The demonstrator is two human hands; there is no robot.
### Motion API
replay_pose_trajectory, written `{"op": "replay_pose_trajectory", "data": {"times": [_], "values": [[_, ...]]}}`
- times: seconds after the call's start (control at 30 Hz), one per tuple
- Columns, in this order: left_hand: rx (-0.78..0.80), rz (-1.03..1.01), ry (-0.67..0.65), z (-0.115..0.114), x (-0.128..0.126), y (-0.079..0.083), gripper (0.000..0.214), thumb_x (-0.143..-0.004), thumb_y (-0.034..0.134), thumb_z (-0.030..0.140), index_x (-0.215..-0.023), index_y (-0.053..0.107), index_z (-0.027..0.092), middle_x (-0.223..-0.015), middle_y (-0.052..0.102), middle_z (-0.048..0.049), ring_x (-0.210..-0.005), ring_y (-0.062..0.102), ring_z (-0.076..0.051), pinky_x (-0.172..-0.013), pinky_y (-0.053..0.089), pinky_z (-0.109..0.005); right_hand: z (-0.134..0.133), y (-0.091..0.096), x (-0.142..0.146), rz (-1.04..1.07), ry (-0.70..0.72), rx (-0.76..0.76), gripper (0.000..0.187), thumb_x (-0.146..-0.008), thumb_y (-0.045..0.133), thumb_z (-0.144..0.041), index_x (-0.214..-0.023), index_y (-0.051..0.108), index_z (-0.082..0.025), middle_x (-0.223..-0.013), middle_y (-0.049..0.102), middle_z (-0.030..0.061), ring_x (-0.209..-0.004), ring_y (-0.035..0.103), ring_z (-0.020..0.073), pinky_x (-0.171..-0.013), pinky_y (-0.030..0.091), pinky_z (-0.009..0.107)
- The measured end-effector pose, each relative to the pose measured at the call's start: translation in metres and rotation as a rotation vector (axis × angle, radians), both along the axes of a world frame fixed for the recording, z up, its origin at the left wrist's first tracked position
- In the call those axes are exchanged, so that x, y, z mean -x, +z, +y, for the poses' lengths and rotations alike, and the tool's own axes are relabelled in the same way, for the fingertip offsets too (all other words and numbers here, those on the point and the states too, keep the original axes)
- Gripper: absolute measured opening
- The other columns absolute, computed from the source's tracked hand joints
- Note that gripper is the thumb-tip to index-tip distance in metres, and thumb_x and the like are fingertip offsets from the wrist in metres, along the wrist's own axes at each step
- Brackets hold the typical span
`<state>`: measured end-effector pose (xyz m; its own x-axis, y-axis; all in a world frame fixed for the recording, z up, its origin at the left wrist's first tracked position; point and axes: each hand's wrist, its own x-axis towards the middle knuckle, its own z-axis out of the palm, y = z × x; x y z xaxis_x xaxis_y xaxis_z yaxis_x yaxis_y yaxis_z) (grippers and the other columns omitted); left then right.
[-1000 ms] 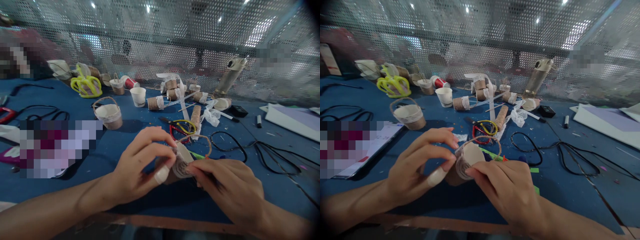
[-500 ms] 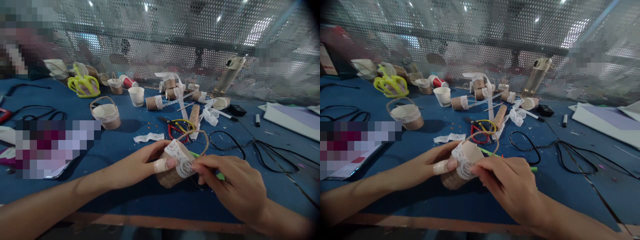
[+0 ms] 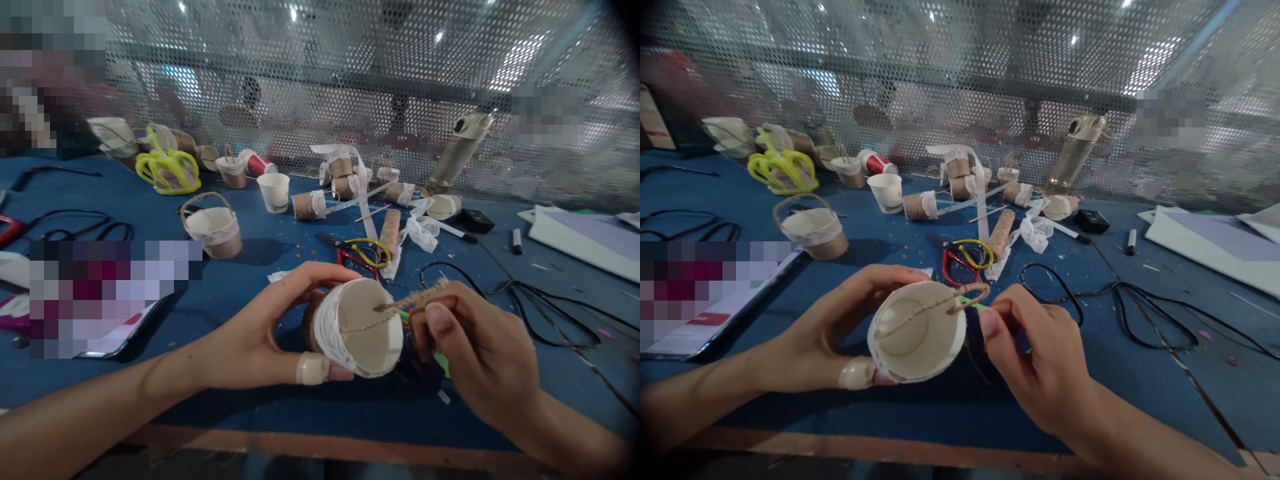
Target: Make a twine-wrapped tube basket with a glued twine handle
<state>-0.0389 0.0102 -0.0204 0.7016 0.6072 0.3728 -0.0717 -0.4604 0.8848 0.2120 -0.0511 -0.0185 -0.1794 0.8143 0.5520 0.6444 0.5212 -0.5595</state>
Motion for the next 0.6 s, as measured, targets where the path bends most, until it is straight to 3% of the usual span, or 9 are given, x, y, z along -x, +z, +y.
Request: {"op": "replay_pose_trajectory", "data": {"times": [0.13, 0.2, 0.43, 0.6], "values": [[-0.097, 0.025, -0.005, 0.0019, 0.0023, -0.0013, 0.069, -0.076, 0.084, 0.025, -0.137, 0.051, 0.031, -0.135, 0.061, -0.0097, -0.121, 0.062, -0.031, -0.102, 0.054, -0.042, 0.0011, 0.0036, 0.0051, -0.018, -0.02, 0.008, 0.005, -0.095, 0.058, -0.028, -0.095, 0.057, -0.023, -0.061, 0.067, -0.007, -0.043, 0.061, 0.0094, -0.041, 0.047, 0.017], [-0.13, 0.042, 0.002, 0.0021, 0.0028, -0.0017, 0.069, -0.076, 0.084, 0.028, -0.137, 0.051, 0.03, -0.134, 0.061, -0.0105, -0.123, 0.06, -0.033, -0.102, 0.054, -0.044, 0.0008, 0.0033, 0.0064, -0.065, -0.045, -0.023, 0.001, -0.095, 0.058, -0.024, -0.095, 0.059, -0.025, -0.067, 0.071, -0.0064, -0.046, 0.065, 0.0102, -0.044, 0.049, 0.017], [-0.17, 0.052, 0.01, 0.0029, 0.004, -0.0032, 0.071, -0.078, 0.083, 0.029, -0.14, 0.048, 0.029, -0.139, 0.057, -0.0107, -0.126, 0.057, -0.031, -0.104, 0.052, -0.039, 0.0007, 0.0006, 0.0034, -0.191, -0.103, -0.086, 0.007, -0.097, 0.057, -0.023, -0.095, 0.061, -0.028, -0.074, 0.076, -0.0087, -0.052, 0.071, 0.0108, -0.05, 0.052, 0.018], [-0.196, 0.075, 0.016, 0.0033, 0.005, -0.0009, 0.069, -0.08, 0.082, 0.029, -0.139, 0.048, 0.029, -0.137, 0.059, -0.0103, -0.127, 0.057, -0.032, -0.103, 0.052, -0.041, 0.0028, 0.0003, 0.0029, -0.23, -0.074, -0.107, 0.009, -0.101, 0.052, -0.023, -0.1, 0.061, -0.026, -0.082, 0.078, -0.0054, -0.064, 0.075, 0.0124, -0.059, 0.056, 0.019]]}}
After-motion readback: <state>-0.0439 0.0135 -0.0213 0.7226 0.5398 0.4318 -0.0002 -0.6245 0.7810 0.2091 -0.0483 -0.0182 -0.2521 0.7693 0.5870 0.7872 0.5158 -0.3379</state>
